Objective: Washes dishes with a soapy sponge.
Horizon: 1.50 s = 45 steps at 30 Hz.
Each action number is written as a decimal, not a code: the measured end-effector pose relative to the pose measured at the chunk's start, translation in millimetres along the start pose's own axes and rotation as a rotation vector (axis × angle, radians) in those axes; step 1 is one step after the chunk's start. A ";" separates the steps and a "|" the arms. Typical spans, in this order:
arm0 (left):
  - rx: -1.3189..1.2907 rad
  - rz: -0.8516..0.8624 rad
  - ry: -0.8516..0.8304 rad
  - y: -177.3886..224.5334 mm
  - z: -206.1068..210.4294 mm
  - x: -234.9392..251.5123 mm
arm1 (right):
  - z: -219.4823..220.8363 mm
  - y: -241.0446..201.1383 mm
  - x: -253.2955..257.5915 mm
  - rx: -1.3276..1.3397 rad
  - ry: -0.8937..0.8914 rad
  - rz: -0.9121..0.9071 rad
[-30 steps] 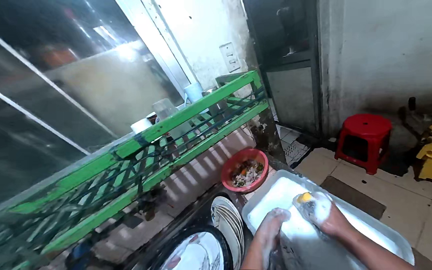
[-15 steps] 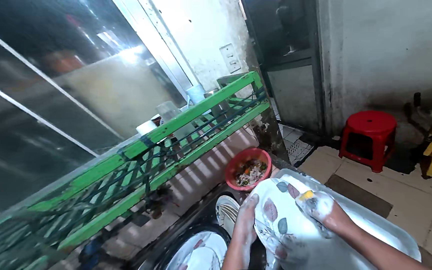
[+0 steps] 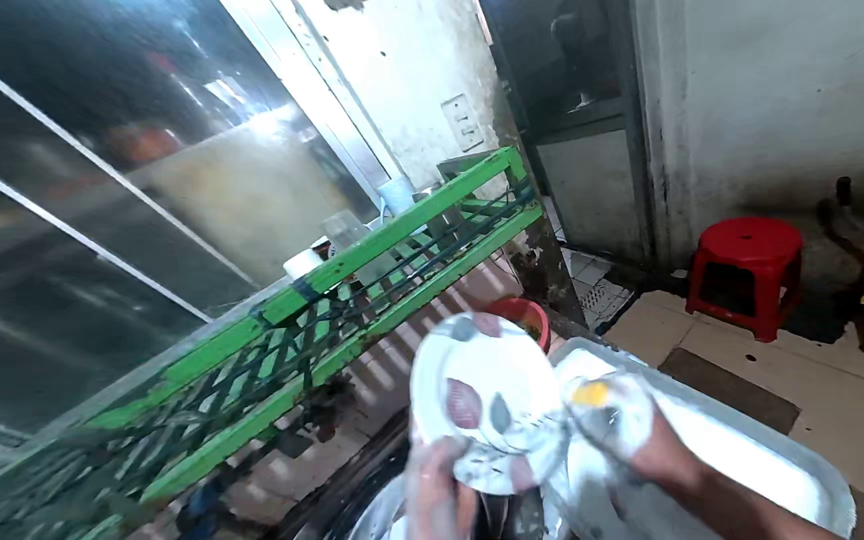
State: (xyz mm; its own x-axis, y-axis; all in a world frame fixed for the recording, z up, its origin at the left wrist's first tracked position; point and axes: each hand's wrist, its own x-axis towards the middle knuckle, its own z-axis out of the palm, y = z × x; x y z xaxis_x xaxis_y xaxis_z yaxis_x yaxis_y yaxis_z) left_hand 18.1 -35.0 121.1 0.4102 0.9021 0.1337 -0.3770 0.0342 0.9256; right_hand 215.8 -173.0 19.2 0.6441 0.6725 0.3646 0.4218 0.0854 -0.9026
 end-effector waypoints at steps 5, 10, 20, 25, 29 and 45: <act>0.005 -0.335 -0.251 -48.7 32.5 -60.0 | 31.6 -14.9 9.3 -0.127 -0.146 -0.086; 0.182 -0.350 -0.293 -60.8 29.6 -64.7 | 48.1 -1.3 16.5 -0.218 -0.016 0.050; 0.111 -0.412 -0.268 -49.4 28.9 -77.8 | 24.4 -25.0 48.0 -0.180 -0.098 0.142; 0.065 -0.396 -0.400 -40.9 13.4 -61.1 | 45.6 -23.4 19.8 -0.006 -0.123 -0.284; 0.111 -0.419 -0.260 -35.2 23.7 -73.4 | 17.5 -13.7 58.5 -0.249 -0.047 0.164; -0.304 -0.150 -0.041 -33.6 11.8 -24.9 | 53.8 -23.0 -31.4 -0.218 -0.295 -0.307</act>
State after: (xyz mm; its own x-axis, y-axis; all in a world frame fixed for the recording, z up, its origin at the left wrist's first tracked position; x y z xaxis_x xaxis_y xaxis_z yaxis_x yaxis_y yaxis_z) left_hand 30.3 -63.7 90.8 0.5107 0.8595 0.0236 -0.5376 0.2978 0.7888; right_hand 151.5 -156.5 16.3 0.2734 0.8230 0.4980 0.7085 0.1779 -0.6830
